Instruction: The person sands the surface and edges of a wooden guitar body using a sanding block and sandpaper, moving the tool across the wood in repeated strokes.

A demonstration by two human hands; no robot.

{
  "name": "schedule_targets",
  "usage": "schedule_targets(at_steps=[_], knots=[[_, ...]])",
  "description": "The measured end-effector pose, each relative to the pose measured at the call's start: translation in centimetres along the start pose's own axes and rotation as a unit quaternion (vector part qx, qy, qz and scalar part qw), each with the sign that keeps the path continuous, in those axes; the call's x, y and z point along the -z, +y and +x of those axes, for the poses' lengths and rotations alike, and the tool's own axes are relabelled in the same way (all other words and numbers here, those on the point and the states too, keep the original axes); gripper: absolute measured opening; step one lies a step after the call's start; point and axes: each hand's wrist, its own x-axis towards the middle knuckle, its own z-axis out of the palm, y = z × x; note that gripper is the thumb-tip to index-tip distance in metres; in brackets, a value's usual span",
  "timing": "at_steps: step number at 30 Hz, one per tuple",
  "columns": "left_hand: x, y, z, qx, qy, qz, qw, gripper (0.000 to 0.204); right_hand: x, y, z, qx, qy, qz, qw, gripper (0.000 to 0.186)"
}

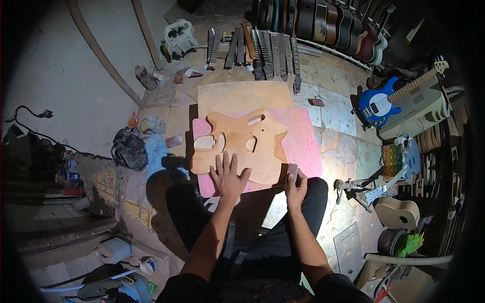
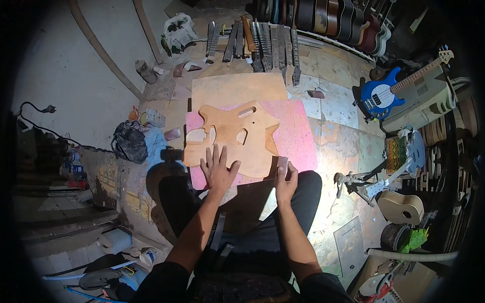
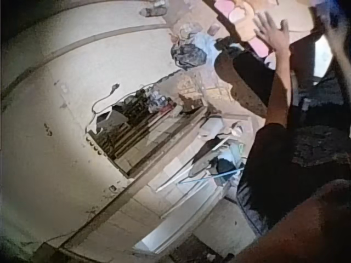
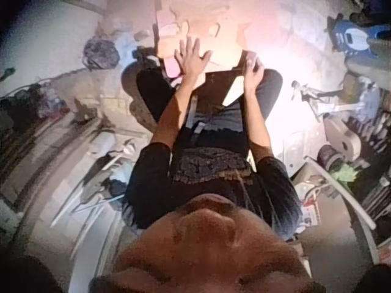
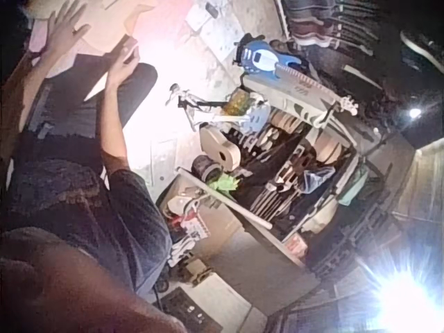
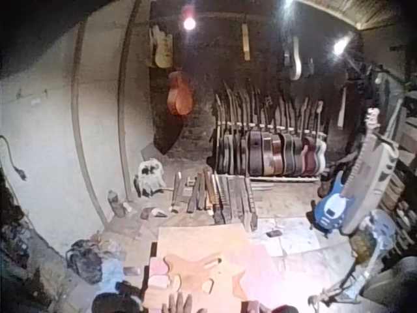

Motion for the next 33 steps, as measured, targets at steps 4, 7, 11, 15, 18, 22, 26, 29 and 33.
schedule_targets(at_steps=[4, 7, 11, 15, 18, 22, 26, 29, 33], knots=[[0.3, 1.0, -0.2, -0.04, -0.036, -0.02, 0.998, 0.084, -0.6, -1.0, -0.6, -0.012, -0.006, -0.023, 1.0, 0.036], [0.4, 1.0, 0.0, -0.03, -0.003, -0.004, 1.0, 0.083, -0.3, -0.3, 0.0, 0.013, 0.002, -0.03, 0.999, 0.034], [-0.1, -0.3, 0.5, 0.052, 0.001, 0.003, 0.999, 0.087, -0.2, 0.1, 0.3, -0.013, -0.006, 0.002, 1.0, 0.034], [0.1, 1.9, -0.1, -0.006, -0.069, -0.043, 0.997, 0.086, -0.3, -1.3, 0.8, -0.039, -0.028, 0.054, 0.997, 0.037], [0.1, 1.5, -0.6, -0.112, -0.123, -0.083, 0.983, 0.083, -0.5, -1.9, 1.7, -0.041, -0.05, 0.066, 0.996, 0.032], [-0.6, -2.0, -1.3, 0.051, -0.02, -0.014, 0.998, 0.079, 0.2, -1.3, 4.1, -0.049, -0.102, 0.08, 0.99, 0.032], [-1.2, -7.0, -0.7, 0.358, 0.079, -0.201, 0.909, 0.086, -0.5, -1.9, 4.9, -0.097, -0.131, 0.084, 0.983, 0.03], [-1.5, -8.6, 1.0, 0.423, 0.184, -0.322, 0.827, 0.078, -1.5, -2.5, 4.5, -0.131, -0.138, 0.098, 0.977, 0.029], [-0.9, -6.8, 3.0, 0.413, 0.212, -0.345, 0.816, 0.069, 0.4, -1.9, 4.2, -0.15, -0.134, 0.085, 0.976, 0.03]])
